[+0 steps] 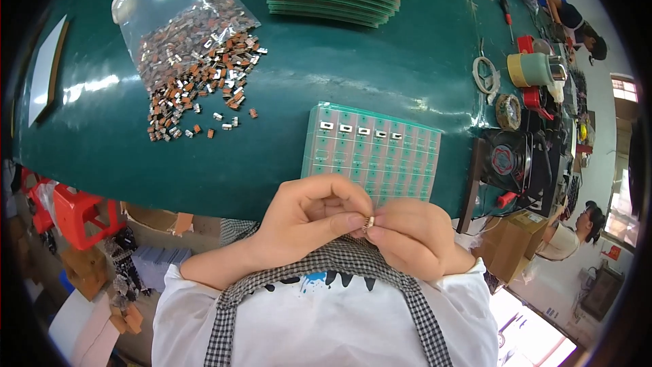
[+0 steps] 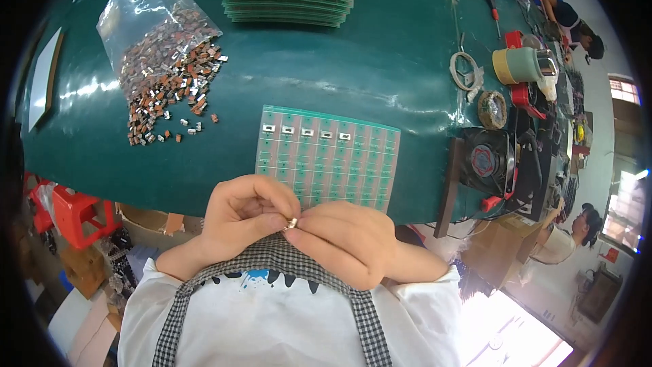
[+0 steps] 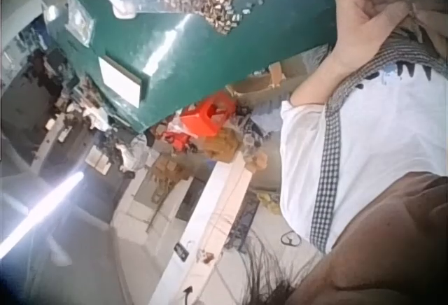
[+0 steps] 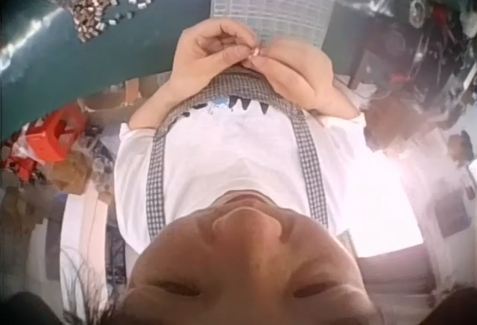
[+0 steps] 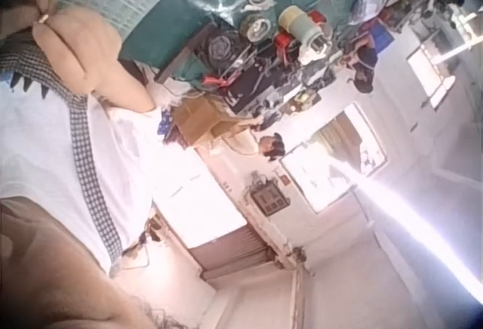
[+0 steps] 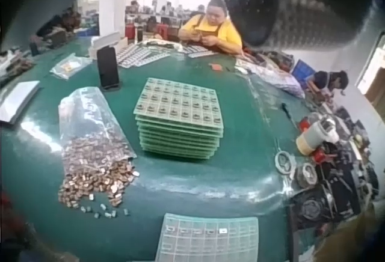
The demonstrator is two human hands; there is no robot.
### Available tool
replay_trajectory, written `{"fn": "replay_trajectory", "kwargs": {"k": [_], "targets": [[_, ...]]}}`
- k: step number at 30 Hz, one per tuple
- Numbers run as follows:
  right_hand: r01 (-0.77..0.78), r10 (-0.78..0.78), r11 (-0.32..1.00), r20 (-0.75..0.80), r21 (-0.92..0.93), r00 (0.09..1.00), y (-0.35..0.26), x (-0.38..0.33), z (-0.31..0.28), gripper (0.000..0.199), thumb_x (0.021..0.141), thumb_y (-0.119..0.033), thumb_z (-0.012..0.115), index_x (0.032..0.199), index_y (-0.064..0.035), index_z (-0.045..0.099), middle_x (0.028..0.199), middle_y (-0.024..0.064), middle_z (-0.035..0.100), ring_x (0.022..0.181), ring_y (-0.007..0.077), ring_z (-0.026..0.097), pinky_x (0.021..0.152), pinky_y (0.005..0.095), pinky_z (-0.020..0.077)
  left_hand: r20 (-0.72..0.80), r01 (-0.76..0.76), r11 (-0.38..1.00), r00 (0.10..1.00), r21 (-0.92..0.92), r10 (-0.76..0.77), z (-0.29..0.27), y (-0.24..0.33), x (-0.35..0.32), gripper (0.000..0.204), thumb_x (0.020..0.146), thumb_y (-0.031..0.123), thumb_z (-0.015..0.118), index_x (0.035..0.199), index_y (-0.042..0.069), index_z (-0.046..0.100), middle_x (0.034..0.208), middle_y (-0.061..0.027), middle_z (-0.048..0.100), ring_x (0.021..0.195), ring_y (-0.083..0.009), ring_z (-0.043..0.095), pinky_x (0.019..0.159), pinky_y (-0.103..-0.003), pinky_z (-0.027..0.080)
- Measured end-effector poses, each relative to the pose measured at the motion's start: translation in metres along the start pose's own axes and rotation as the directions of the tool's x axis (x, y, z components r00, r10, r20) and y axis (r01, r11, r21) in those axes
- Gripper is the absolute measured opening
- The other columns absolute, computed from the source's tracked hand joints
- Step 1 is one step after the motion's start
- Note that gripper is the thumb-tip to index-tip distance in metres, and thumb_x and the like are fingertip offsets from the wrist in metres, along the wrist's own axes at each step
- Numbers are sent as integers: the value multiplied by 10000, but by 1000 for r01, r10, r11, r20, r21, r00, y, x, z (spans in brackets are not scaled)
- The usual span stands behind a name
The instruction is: The person inserts small metal electronic components into designated slots on a panel of green circuit boards by hand.
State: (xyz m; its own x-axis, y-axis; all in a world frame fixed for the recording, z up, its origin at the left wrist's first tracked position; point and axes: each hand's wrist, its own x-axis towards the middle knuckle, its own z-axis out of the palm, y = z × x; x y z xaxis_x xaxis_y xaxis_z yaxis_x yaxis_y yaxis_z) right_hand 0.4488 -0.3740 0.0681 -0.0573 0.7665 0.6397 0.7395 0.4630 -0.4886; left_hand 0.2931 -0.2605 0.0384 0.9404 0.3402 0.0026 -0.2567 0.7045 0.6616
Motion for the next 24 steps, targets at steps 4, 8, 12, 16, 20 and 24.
{"fn": "replay_trajectory", "kwargs": {"k": [4, 8, 12, 16, 20, 24], "targets": [[40, -46, 993, -51, -115, 998, -1, 1, 2, 282, 613, -26, 760, 883, 32, 703, 878, 137, 670, 737, 246, 671, 556, 291, 555, -18, -3, 1000, 1000, 19, 3, 0, -7, 2, 134, 951, -23, 538, 1081, -40, 563, 1043, -78, 613, 971, -138, 624, 857, -277, 525], [-310, 303, 948, 106, 64, 947, 4, 13, -20, 204, 659, 10, 752, 856, 9, 703, 850, 109, 682, 745, 217, 670, 622, 297, 545, -84, 22, 985, 996, 172, -8, 3, 3, 1, 181, 937, -13, 561, 1118, -29, 566, 1011, -76, 636, 932, -135, 637, 820, -271, 527], [-563, 562, 826, -51, -10, 826, 45, 2, -38, 149, 712, 45, 732, 848, -8, 699, 835, 104, 687, 772, 214, 667, 684, 297, 524, -164, 22, 278, 849, 960, 501, -29, 20, 7, 241, 841, 28, 655, 1080, 26, 625, 966, -109, 647, 764, -191, 622, 684, -300, 494], [-553, 563, 812, 0, -185, 827, 62, -10, -40, 173, 705, 66, 721, 854, -17, 698, 854, 91, 689, 798, 221, 660, 675, 298, 527, -125, 386, -361, 810, 849, 573, -76, 18, 15, 281, 793, 80, 695, 1059, 36, 616, 1021, -99, 571, 976, -275, 525, 858, -394, 402], [-513, 530, 833, 29, -209, 848, 64, -8, -37, 177, 707, 61, 710, 861, -26, 699, 873, 76, 690, 813, 223, 654, 676, 306, 528, -154, 378, -323, 821, 868, 549, -88, 16, 11, 203, 794, 72, 686, 986, 48, 627, 996, -71, 578, 958, -270, 527, 834, -395, 399], [-473, 511, 845, 114, -252, 852, 66, -2, -41, 165, 712, 36, 711, 864, -28, 695, 867, 76, 685, 805, 232, 650, 679, 311, 524, -118, 366, -347, 816, 863, 566, -88, 15, 11, 158, 797, 67, 682, 945, 55, 628, 973, -57, 586, 948, -262, 529, 832, -392, 395]]}}
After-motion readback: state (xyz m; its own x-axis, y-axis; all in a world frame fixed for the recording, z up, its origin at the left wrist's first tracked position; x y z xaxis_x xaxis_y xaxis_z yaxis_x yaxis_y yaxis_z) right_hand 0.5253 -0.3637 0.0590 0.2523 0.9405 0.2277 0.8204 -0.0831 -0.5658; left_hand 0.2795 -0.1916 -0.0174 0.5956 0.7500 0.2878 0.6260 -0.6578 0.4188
